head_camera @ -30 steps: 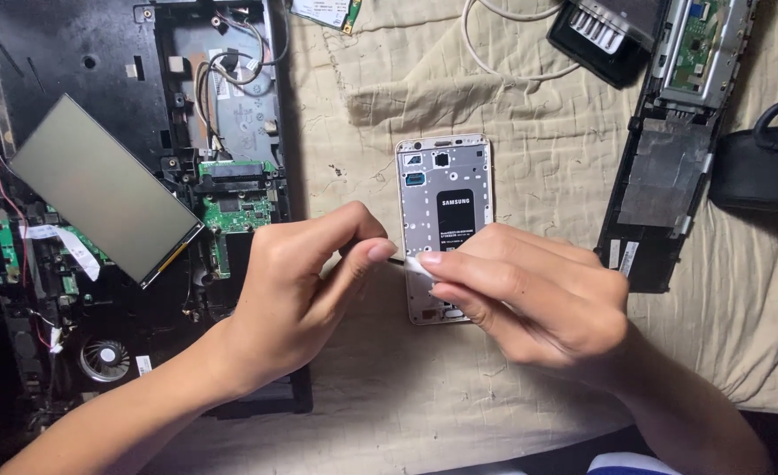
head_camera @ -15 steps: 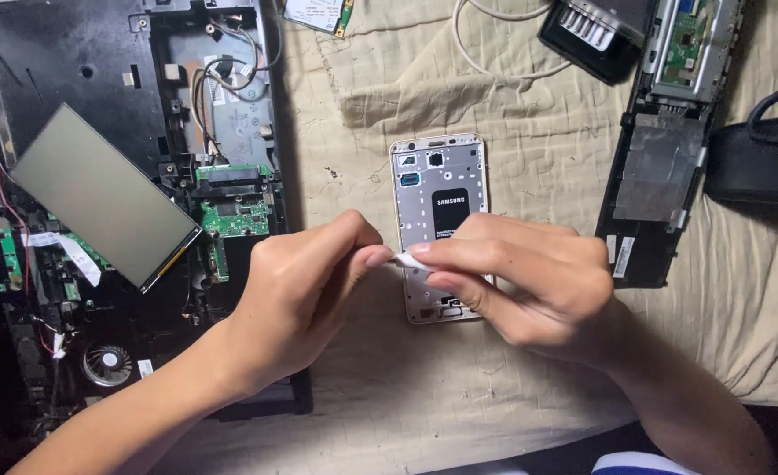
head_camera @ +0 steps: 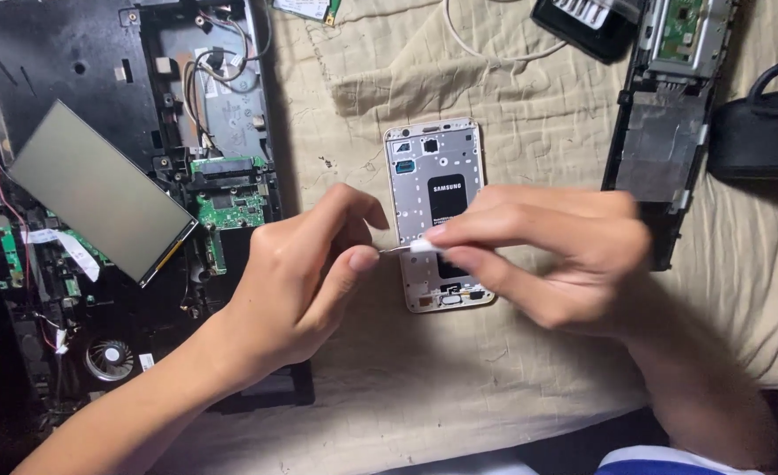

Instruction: Using a plastic tool to scrape adhesive or residue from the bezel of a phone frame during a repair process.

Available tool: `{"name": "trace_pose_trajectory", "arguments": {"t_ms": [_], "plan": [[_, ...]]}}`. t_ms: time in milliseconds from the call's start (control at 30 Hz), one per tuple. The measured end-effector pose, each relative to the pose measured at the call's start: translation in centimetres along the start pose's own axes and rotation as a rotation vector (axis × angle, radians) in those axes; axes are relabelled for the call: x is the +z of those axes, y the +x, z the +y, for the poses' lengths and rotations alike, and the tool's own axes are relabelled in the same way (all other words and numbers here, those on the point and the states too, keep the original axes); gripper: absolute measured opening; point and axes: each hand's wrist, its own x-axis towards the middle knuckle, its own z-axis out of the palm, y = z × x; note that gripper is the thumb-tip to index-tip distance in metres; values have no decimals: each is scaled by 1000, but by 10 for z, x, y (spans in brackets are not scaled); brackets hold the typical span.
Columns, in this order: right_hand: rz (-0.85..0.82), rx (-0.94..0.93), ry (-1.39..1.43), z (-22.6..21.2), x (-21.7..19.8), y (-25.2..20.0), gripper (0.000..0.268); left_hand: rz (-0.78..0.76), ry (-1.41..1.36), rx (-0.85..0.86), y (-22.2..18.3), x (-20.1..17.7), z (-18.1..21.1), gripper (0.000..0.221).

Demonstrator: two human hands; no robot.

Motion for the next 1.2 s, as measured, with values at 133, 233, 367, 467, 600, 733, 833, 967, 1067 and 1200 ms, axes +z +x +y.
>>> {"name": "trace_pose_trajectory", "arguments": {"t_ms": [133,233,367,467,600,733,833,967,1067,1200], "plan": [[-6,68,-124,-17,-28,3,6,12,4,5,0,0,2,57],[-134,104,-301,-16,-52,-3,9,-16,1,25,2,1,5,53],[-240,153,-451,-8,-62,-11,8,-40,292,216,9,4,5,22],[-260,142,-491,-6,-56,-9,10,-109,518,327,8,9,2,22],[-274,102,-488,1,-53,-9,12,-208,530,450,12,11,1,13],[-290,110,-478,5,-50,-9,11,-189,632,457,15,0,-4,10],[-307,110,-480,5,-48,-10,11,-159,687,430,11,0,-16,19],[-337,99,-482,4,-43,-10,11,56,565,350,16,-7,-10,21],[-340,82,-498,2,-42,-8,13,75,502,298,19,-7,-5,21],[-329,72,-468,1,-39,-8,14,45,510,341,16,3,-9,15]]}}
